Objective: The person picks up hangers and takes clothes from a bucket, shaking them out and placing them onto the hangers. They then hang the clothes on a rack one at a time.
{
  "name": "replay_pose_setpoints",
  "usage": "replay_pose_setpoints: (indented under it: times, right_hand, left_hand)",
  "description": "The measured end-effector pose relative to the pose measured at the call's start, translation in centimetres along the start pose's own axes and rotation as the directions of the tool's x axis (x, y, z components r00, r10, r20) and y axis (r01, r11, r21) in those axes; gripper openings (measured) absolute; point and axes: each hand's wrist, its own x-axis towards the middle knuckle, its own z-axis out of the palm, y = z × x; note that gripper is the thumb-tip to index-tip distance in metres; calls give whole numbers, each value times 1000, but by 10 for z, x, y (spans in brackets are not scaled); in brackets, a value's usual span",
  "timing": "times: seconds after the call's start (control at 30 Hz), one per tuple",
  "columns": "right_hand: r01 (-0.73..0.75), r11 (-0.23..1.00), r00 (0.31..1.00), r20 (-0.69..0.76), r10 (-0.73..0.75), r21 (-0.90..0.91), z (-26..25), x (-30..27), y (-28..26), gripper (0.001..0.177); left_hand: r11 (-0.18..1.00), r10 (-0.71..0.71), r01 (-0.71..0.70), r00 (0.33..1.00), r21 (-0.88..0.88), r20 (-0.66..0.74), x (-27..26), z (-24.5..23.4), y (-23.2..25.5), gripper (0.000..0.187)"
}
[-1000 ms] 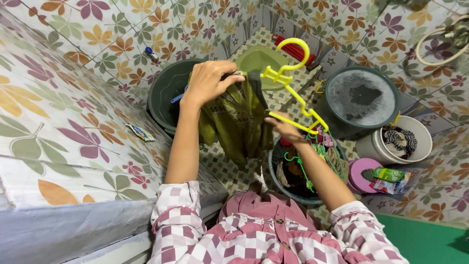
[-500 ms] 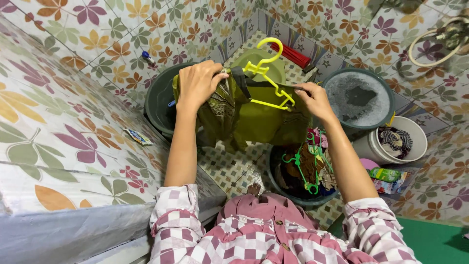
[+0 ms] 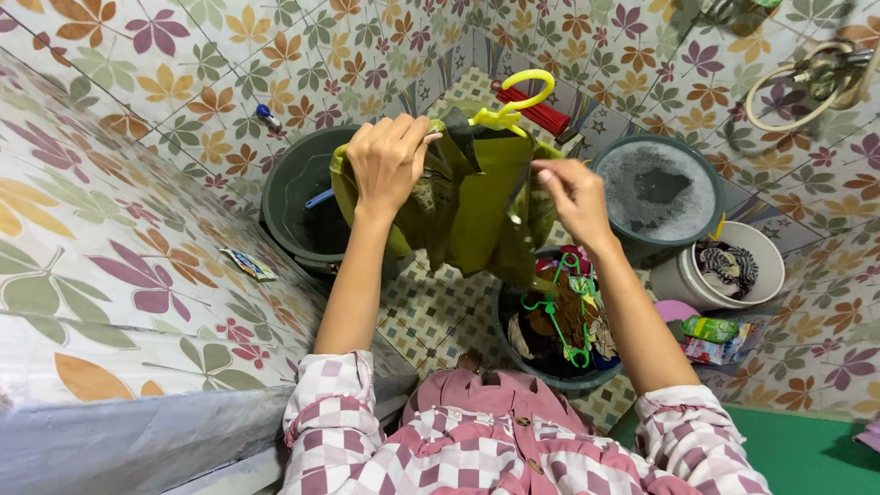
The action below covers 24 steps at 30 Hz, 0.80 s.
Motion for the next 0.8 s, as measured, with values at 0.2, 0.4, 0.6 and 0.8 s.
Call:
replay_pose_setpoints:
  times: [0.2,0.4,0.6,0.8]
  right_hand:
    - [411,874,900,-37,-434,-259,-17,17,-6,38]
    - [337,888,931,-32,-364,-314,-25,37,13,16]
    - [347,856,912,-76,-404,-382,-58,52,2,12]
    - [281,728,828,-226,-513,-625,-105,59,-29,13]
  left_hand:
    - [983,-91,82,994,-162,-51,-4,-1,2,18]
    - [956,-139,126,990,-266,-31,9,6,4,20]
    - [951,-85,52,992,-304,-94,46,23,16,22]
    - [875,87,-123,991,-469,-98,89,50,-3,20]
